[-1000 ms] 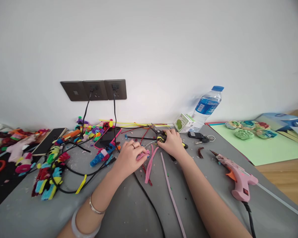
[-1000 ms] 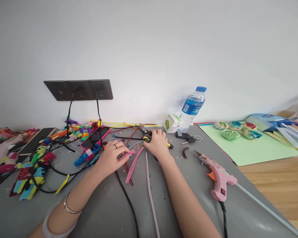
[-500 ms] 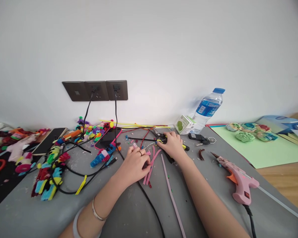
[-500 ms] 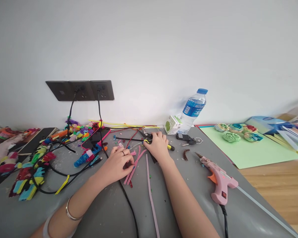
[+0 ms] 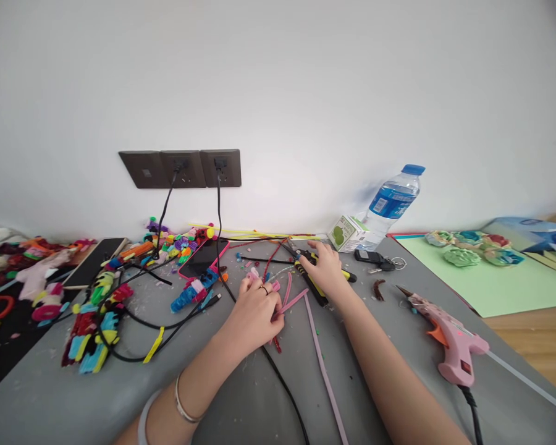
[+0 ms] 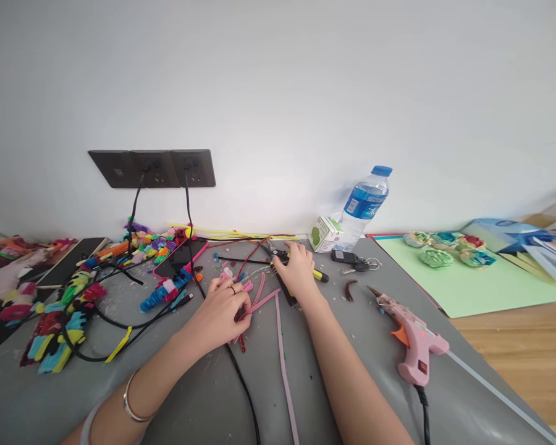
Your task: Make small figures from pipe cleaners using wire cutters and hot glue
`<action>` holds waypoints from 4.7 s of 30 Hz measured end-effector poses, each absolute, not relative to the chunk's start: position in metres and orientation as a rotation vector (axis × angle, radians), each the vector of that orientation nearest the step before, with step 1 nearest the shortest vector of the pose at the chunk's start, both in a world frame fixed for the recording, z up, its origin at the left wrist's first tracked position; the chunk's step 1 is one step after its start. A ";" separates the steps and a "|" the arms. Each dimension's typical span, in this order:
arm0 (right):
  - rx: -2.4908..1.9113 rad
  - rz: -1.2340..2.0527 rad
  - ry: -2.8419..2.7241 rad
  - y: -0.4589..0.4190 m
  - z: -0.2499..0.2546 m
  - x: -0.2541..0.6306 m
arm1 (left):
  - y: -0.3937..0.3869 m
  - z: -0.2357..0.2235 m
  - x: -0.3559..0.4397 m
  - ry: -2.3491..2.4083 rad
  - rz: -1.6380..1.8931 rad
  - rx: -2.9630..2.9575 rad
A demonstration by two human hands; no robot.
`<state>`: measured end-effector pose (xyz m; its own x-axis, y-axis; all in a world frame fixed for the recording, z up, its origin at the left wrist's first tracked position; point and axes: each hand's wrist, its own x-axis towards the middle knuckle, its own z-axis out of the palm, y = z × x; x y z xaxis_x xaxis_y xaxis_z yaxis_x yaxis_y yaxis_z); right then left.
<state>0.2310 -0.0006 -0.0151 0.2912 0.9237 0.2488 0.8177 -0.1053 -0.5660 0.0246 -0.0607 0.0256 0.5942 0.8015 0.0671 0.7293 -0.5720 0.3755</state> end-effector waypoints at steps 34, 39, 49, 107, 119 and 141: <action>-0.838 1.522 -1.113 -0.022 0.026 0.196 | -0.035 0.032 0.013 0.929 0.958 0.987; -0.795 1.522 -1.204 -0.023 0.022 0.190 | -0.033 0.026 0.013 0.937 0.943 1.046; -0.809 1.567 -1.233 -0.023 0.020 0.188 | -0.033 0.027 0.013 0.962 0.942 1.202; -0.892 1.246 -1.170 -0.017 0.017 0.197 | -0.039 0.038 0.019 0.948 0.770 0.885; -0.879 1.220 -1.225 -0.020 0.023 0.194 | -0.038 0.035 0.016 0.901 0.676 0.909; -0.843 1.624 -1.076 -0.025 0.042 0.217 | -0.040 0.035 0.004 0.813 0.309 1.073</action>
<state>0.2175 -0.0246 0.0418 -0.2838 0.9584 -0.0315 -0.3446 -0.1326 -0.9293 0.0037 -0.0395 0.0347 0.6779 0.5909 -0.4374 0.1516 0.4698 0.8697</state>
